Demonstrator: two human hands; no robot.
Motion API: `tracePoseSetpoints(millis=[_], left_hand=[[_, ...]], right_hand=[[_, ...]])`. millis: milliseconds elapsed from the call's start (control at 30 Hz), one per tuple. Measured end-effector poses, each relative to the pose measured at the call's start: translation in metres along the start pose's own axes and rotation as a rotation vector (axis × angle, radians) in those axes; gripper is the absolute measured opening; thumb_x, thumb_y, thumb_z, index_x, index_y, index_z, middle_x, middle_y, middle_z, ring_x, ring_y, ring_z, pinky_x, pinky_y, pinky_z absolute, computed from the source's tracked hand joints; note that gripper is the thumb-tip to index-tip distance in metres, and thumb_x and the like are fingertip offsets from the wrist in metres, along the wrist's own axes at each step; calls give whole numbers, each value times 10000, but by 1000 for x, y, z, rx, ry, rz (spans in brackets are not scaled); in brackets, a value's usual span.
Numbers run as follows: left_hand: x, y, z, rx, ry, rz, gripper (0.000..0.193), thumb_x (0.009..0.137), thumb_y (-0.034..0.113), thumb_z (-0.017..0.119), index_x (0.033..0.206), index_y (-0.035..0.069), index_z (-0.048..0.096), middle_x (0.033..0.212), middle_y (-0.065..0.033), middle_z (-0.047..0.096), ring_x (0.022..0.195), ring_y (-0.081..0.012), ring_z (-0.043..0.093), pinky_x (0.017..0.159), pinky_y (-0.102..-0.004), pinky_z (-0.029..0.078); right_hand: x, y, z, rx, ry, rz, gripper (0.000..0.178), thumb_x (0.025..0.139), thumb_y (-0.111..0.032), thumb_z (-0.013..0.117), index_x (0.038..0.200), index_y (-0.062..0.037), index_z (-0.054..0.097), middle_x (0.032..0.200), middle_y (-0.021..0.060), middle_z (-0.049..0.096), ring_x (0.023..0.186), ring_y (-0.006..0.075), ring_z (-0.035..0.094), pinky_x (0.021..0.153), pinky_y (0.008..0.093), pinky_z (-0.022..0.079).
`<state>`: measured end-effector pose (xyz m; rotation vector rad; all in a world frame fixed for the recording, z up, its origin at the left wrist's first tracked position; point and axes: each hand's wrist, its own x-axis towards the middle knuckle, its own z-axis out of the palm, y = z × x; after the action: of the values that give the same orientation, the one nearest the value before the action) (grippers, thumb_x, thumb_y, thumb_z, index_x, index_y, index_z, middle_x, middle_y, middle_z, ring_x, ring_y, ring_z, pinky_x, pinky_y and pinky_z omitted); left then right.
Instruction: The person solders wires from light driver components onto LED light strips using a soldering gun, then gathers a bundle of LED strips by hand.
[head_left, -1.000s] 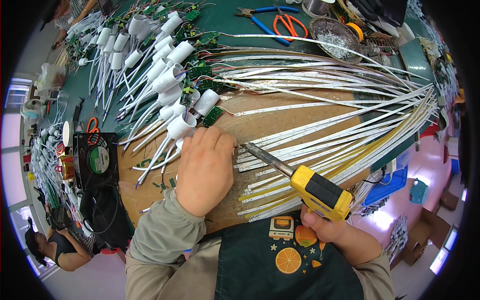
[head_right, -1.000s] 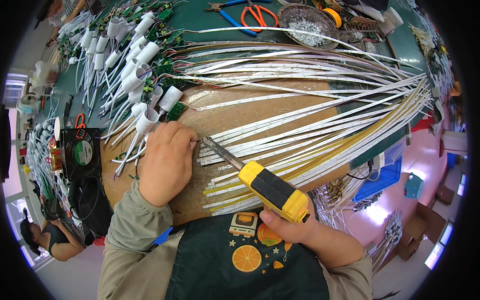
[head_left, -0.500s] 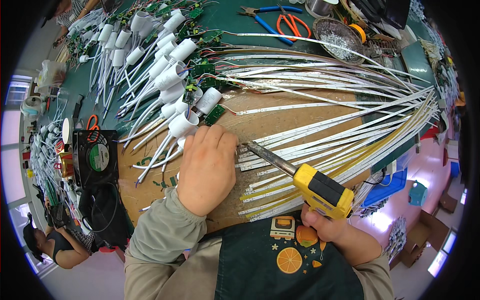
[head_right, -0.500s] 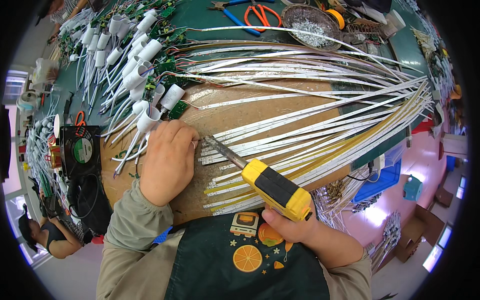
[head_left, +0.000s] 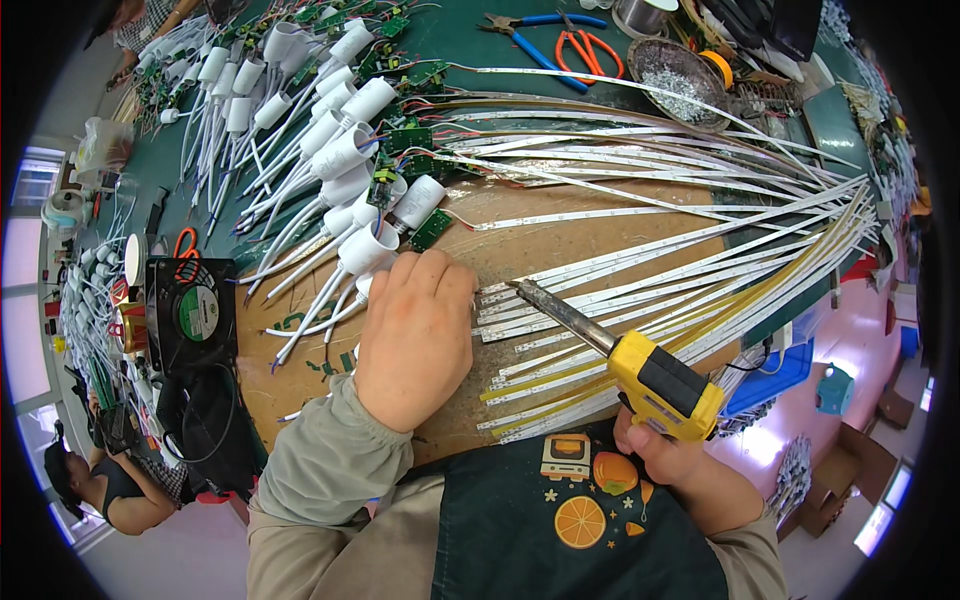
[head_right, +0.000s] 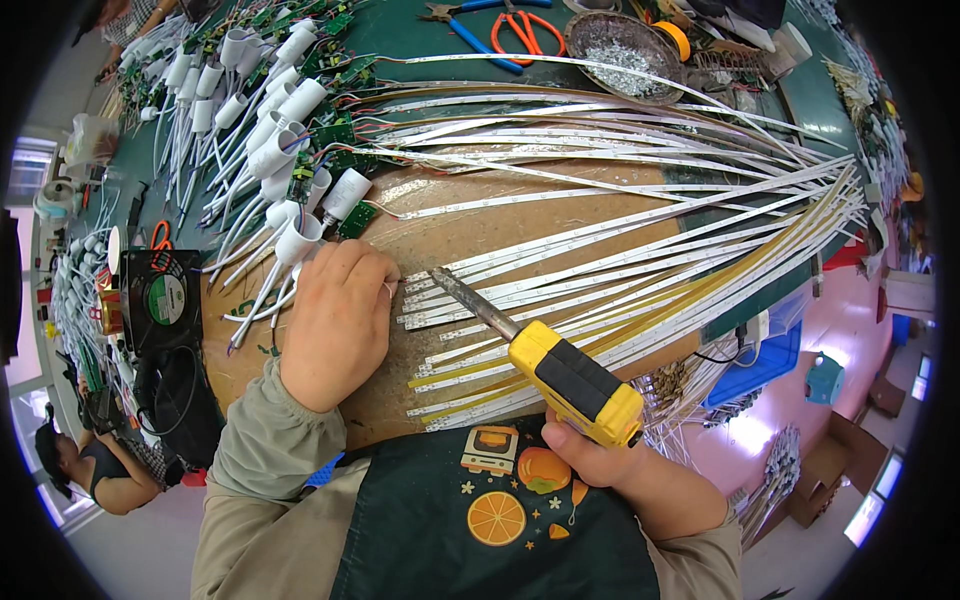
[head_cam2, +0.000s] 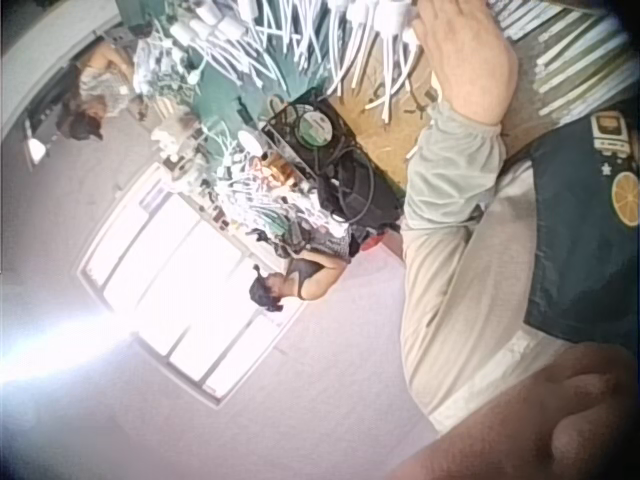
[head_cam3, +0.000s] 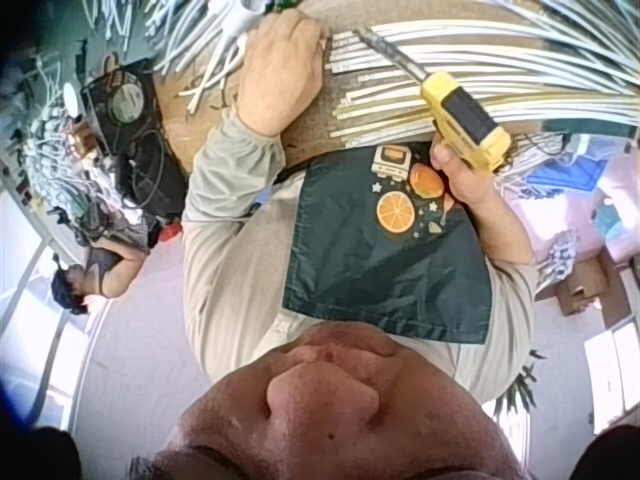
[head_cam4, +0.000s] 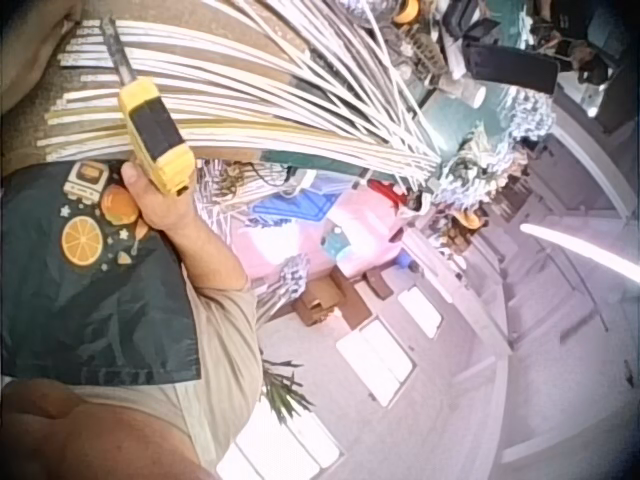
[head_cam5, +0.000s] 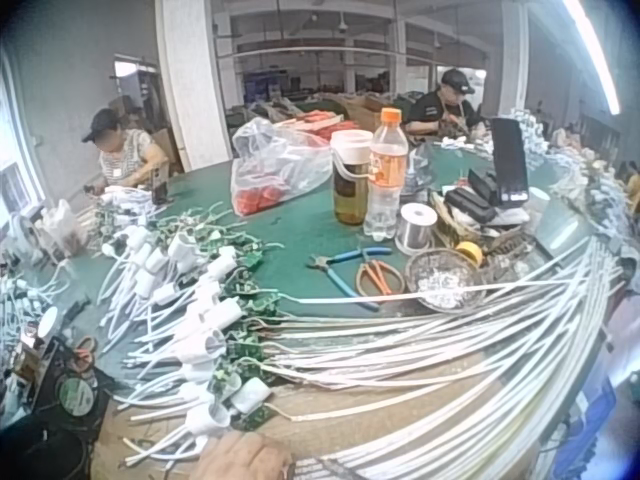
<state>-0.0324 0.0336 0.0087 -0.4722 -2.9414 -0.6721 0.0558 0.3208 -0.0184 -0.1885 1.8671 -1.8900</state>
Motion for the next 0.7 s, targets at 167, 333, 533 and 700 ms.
tracePoseSetpoints(millis=[167, 333, 533, 700], left_hand=[[0, 1, -1, -6, 2, 2, 144, 770, -26, 599, 893, 44, 573, 903, -111, 557, 861, -318, 529, 764, -414, 405], [1, 1, -2, -11, -1, -2, 143, 770, -25, 602, 891, 45, 573, 908, -111, 560, 861, -319, 529, 765, -415, 406], [1, 0, -2, -29, 1, 8, 142, 769, -22, 610, 889, 46, 574, 893, -119, 562, 846, -327, 528, 760, -419, 412], [0, 2, -12, -108, -9, 2, 168, 757, -8, 654, 907, 40, 595, 907, -117, 588, 865, -326, 549, 769, -411, 433]], right_hand=[[-1, -3, 0, -12, 7, 3, 531, 904, -195, 615, 1336, 41, 415, 711, 90, 540, 571, 146, 500, 527, 281, 447], [-3, 0, -1, -45, 11, 12, 528, 902, -184, 611, 1341, 37, 419, 718, 94, 548, 574, 146, 504, 527, 281, 447], [-3, -2, 0, -103, 16, -50, 491, 906, -158, 593, 1326, 39, 432, 725, 97, 554, 573, 147, 509, 525, 272, 441], [-2, -9, 3, 45, 114, 71, 329, 846, -51, 670, 1166, -6, 609, 805, 35, 622, 690, 124, 574, 614, 272, 465]])
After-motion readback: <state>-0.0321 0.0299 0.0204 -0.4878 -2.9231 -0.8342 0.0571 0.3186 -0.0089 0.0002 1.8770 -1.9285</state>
